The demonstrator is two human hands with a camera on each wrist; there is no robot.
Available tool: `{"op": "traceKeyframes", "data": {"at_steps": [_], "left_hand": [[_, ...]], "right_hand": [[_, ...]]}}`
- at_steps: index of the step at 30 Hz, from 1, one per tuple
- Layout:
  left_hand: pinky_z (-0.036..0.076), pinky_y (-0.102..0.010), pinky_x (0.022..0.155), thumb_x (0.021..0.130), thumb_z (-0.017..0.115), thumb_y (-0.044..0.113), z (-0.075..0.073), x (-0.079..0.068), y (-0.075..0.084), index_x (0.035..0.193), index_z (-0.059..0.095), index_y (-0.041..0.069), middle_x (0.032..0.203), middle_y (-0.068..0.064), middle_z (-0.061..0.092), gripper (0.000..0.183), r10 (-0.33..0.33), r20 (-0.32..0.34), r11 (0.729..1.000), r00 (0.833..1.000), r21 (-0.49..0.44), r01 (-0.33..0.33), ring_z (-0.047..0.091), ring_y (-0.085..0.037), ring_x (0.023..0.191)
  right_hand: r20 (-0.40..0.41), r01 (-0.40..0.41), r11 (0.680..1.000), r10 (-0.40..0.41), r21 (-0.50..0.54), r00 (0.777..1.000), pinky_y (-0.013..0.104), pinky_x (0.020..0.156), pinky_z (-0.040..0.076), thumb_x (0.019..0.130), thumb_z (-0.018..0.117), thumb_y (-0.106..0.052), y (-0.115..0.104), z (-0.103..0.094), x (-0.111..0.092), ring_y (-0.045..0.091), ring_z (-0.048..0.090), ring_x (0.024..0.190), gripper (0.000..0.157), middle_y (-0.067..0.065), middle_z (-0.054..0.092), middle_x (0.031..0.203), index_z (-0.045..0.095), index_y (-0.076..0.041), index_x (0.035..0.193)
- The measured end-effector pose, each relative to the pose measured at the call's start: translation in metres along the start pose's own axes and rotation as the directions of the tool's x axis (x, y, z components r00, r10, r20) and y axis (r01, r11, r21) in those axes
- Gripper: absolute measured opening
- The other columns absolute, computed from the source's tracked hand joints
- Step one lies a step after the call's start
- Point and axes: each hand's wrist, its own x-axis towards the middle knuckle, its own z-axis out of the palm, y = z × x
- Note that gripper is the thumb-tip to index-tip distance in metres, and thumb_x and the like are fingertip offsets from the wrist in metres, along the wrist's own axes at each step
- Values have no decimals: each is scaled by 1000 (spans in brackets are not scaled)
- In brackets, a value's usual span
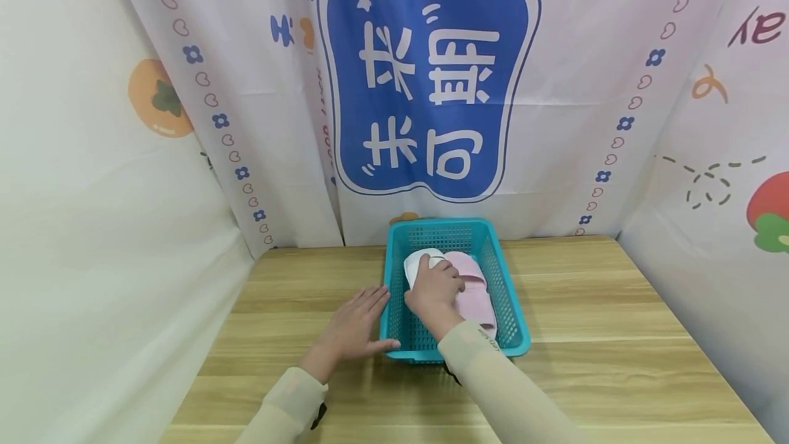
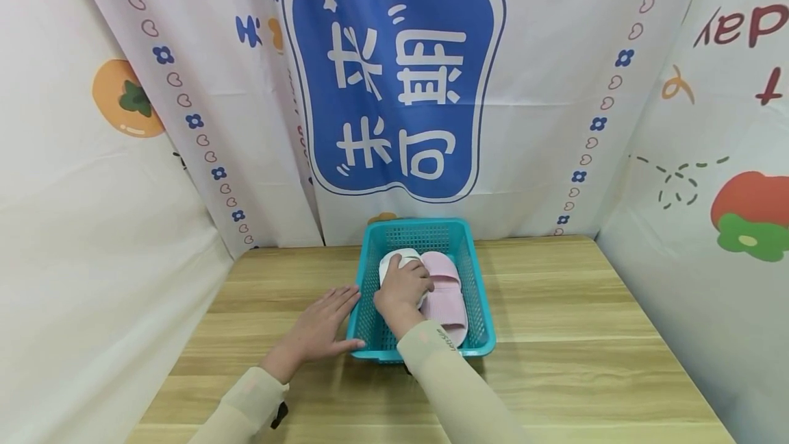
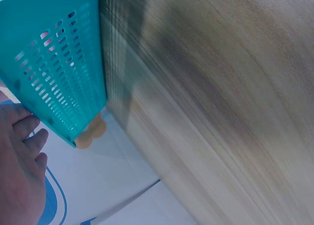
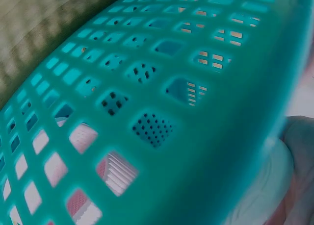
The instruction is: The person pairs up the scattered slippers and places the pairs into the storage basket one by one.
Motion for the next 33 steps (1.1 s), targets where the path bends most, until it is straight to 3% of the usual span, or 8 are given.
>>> {"op": "traceKeyframes", "data": {"at_steps": [3,33], "left_hand": [[24,-46,115,87,52,68,-1,0,1,145,42,-1,151,-17,37,91,-2,1,1000,1000,-3,2,34,-34,138],[20,-42,116,88,39,75,-1,-1,1,147,39,2,153,-14,34,94,-20,23,1000,1000,6,20,27,-28,142]], "right_hand": [[8,-6,1000,6,-6,1000,60,82,51,82,67,-57,-1,1,1,47,52,106,89,34,46,130,32,-12,150],[46,-3,1000,3,-2,999,58,77,51,83,65,-57,-8,9,5,46,54,103,88,33,47,129,32,-12,151]]}}
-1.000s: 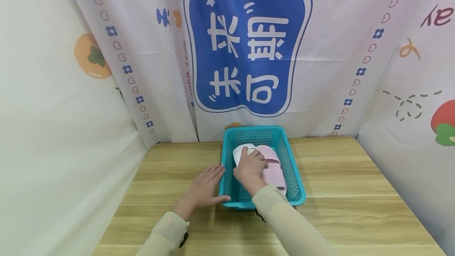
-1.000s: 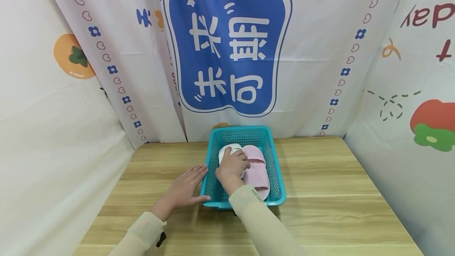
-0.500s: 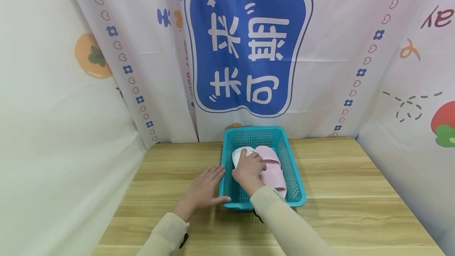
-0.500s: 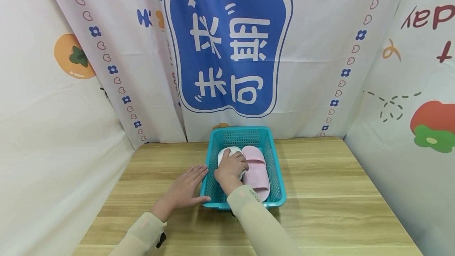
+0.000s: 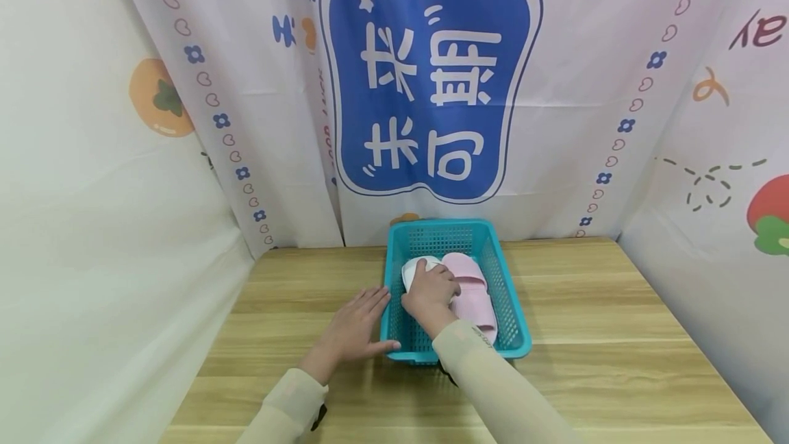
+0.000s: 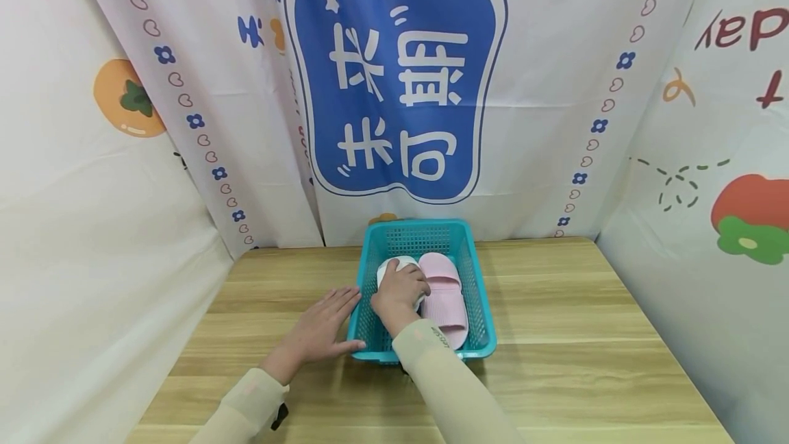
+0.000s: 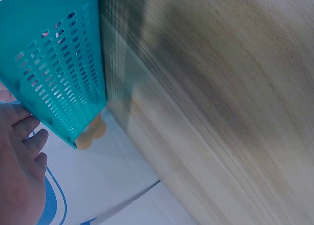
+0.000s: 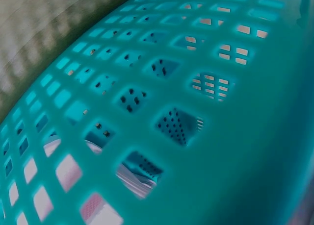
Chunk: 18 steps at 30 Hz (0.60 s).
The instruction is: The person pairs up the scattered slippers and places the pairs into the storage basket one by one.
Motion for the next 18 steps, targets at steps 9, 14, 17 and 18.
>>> {"op": "traceKeyframes", "data": {"at_steps": [9,14,17,18], "left_hand": [[23,-46,115,88,40,75,2,0,-1,145,42,-1,151,-17,37,95,24,-36,1000,999,-11,-25,34,-33,138],[22,-45,116,88,40,75,2,0,-1,146,40,-1,152,-16,36,95,21,-27,1000,999,-15,-21,33,-33,139],[23,-46,115,88,40,75,2,0,-1,145,40,-1,152,-17,36,95,25,-29,999,999,-19,-26,33,-34,139],[23,-46,115,88,40,75,2,0,-1,145,40,-1,152,-17,36,95,27,-29,999,999,-19,-27,34,-34,139]], "right_hand": [[24,-6,1000,6,5,1000,59,77,51,83,65,-57,-1,3,2,46,53,107,89,34,46,131,31,-11,152],[23,-4,1000,4,-4,1000,59,79,51,84,64,-57,-1,4,3,45,53,107,89,33,46,131,31,-11,152],[22,-1,1000,1,-10,1000,59,79,51,84,64,-58,-2,3,3,45,53,108,89,33,46,132,31,-11,152],[23,-2,1000,2,-12,1000,59,79,51,84,64,-58,-2,2,2,45,53,108,90,33,46,132,31,-11,152]]}}
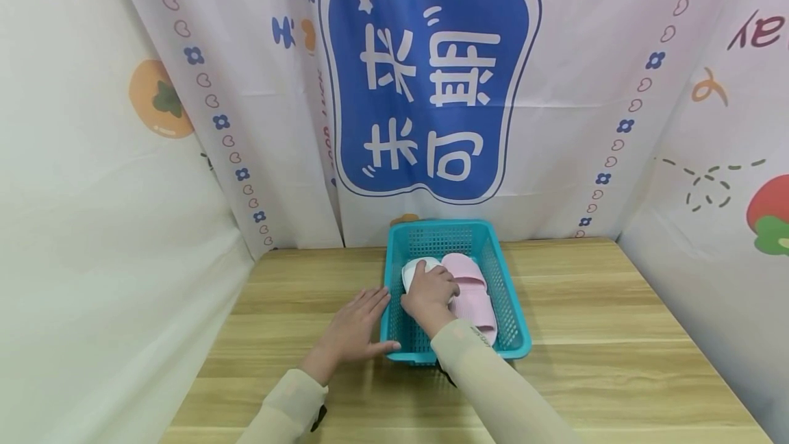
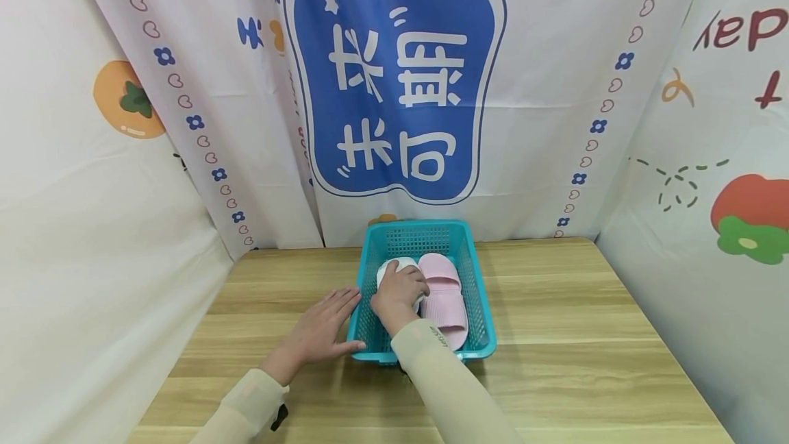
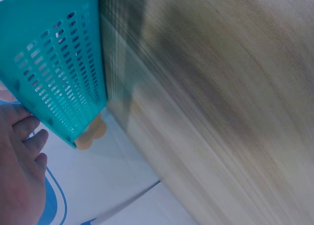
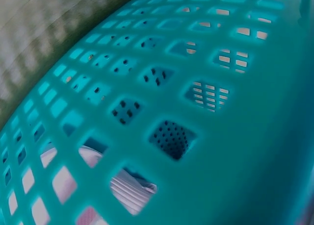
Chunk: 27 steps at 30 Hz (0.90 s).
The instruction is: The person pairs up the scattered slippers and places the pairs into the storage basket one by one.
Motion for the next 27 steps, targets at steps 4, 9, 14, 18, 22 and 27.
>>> {"op": "traceKeyframes", "data": {"at_steps": [4,9,14,18,22,27], "left_hand": [[24,-47,114,88,39,75,0,0,0,145,41,-2,151,-18,36,96,4,-2,1000,1000,0,-4,35,-35,138],[22,-46,115,88,39,75,0,0,1,146,40,-1,152,-17,35,95,-6,10,1000,1000,1,6,33,-34,139],[21,-45,116,88,38,75,1,0,1,147,39,0,153,-16,35,95,-17,15,1000,1000,9,17,31,-32,140],[21,-45,116,88,38,75,1,-1,0,147,39,1,153,-16,34,95,-18,17,1000,1000,18,17,31,-32,140],[19,-43,116,88,37,75,1,-1,0,148,37,1,154,-15,33,95,-20,27,1000,999,21,20,29,-30,141],[20,-44,116,88,38,75,1,-1,0,148,37,1,153,-16,34,95,-14,20,1000,1000,11,14,30,-31,141]], "right_hand": [[6,-8,1000,8,-1,1000,58,79,51,84,64,-59,-1,0,-1,45,52,109,90,32,46,132,30,-12,153],[18,-19,1000,19,23,1000,59,78,50,83,65,-59,-3,3,-2,47,52,109,90,34,45,131,31,-11,152],[20,-21,1000,21,23,1000,59,79,50,84,64,-60,-3,3,-3,47,52,109,91,34,45,131,29,-10,152],[12,-13,1000,13,19,1000,60,80,50,84,63,-61,-4,1,-6,48,52,109,93,34,44,131,29,-9,152],[2,7,999,-7,31,1000,61,82,50,84,64,-60,-5,-3,-8,49,52,111,92,34,44,133,30,-6,151],[-2,21,999,-21,50,1000,62,86,48,86,63,-59,-7,-7,-8,49,50,114,91,33,43,135,30,-6,151]]}}
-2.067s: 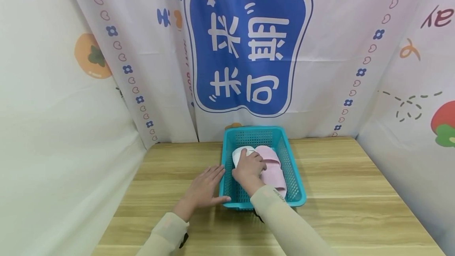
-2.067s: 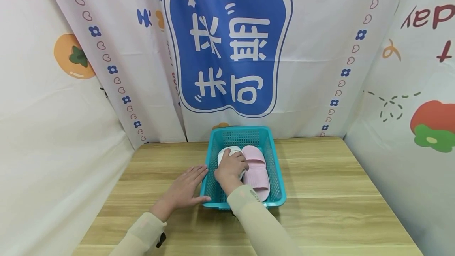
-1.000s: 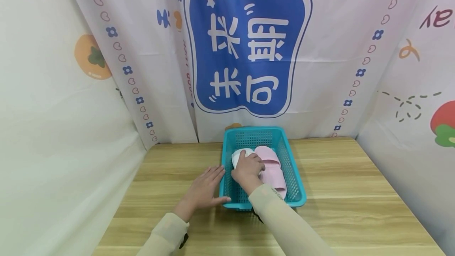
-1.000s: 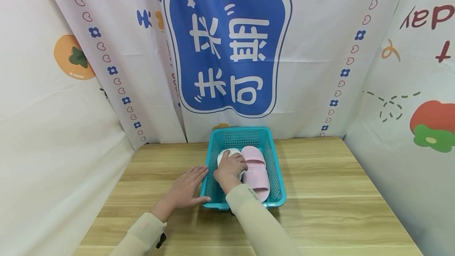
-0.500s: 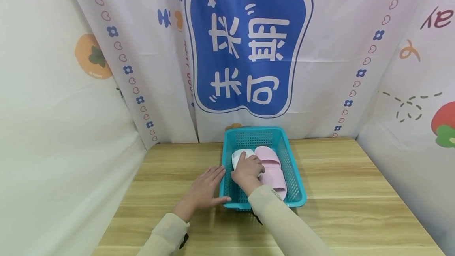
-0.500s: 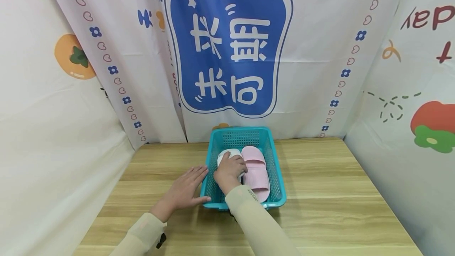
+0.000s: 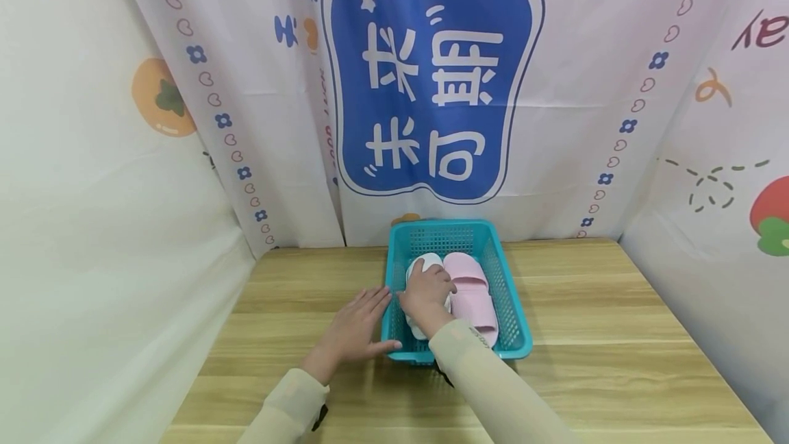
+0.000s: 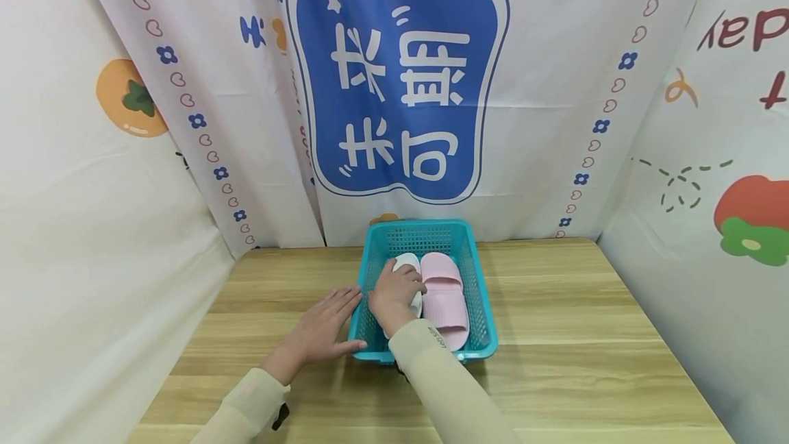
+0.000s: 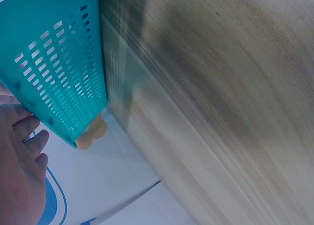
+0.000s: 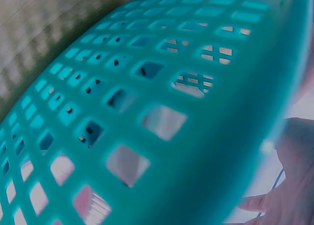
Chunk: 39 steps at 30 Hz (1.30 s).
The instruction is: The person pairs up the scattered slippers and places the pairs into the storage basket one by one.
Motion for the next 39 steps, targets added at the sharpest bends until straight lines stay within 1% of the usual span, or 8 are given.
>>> {"op": "traceKeyframes", "data": {"at_steps": [5,10,16,23,30,39], "left_hand": [[22,-45,116,89,39,74,-1,0,1,147,38,0,152,-17,35,94,7,-14,1000,1000,-3,-7,32,-33,140],[19,-43,116,88,39,75,-2,0,1,148,37,2,153,-16,34,95,-3,-4,1000,1000,2,3,30,-31,141],[21,-43,116,88,39,75,-3,1,1,147,39,1,152,-16,35,95,3,2,1000,1000,19,-3,32,-33,140],[20,-42,116,87,37,76,-4,2,1,147,39,2,153,-15,35,96,-5,23,999,1000,36,4,32,-32,140],[21,-43,116,87,45,73,-5,3,0,147,40,1,153,-15,35,93,-9,32,999,999,35,8,31,-32,140],[20,-43,116,87,47,71,-6,3,1,146,40,1,152,-15,35,92,-8,30,999,1000,34,7,30,-31,141]], "right_hand": [[5,1,1000,-1,0,1000,63,89,46,87,62,-58,0,-2,3,48,49,116,89,32,43,137,29,-7,152],[-7,8,1000,-8,-2,1000,64,89,46,87,63,-56,0,-5,4,49,48,117,88,32,42,137,30,-7,152],[-26,7,1000,-8,-17,1000,62,91,46,87,62,-57,2,-8,6,48,49,117,87,31,42,138,31,-8,152],[-48,22,1000,-23,-17,999,62,93,44,88,61,-57,6,-11,9,49,47,119,86,32,41,139,30,-9,152],[-71,29,999,-31,-28,997,62,92,44,88,61,-58,10,-17,9,48,48,118,87,31,43,138,30,-9,152],[-83,59,998,-61,-30,995,63,95,41,88,60,-58,18,-26,8,49,45,122,86,31,41,141,30,-8,152]]}}
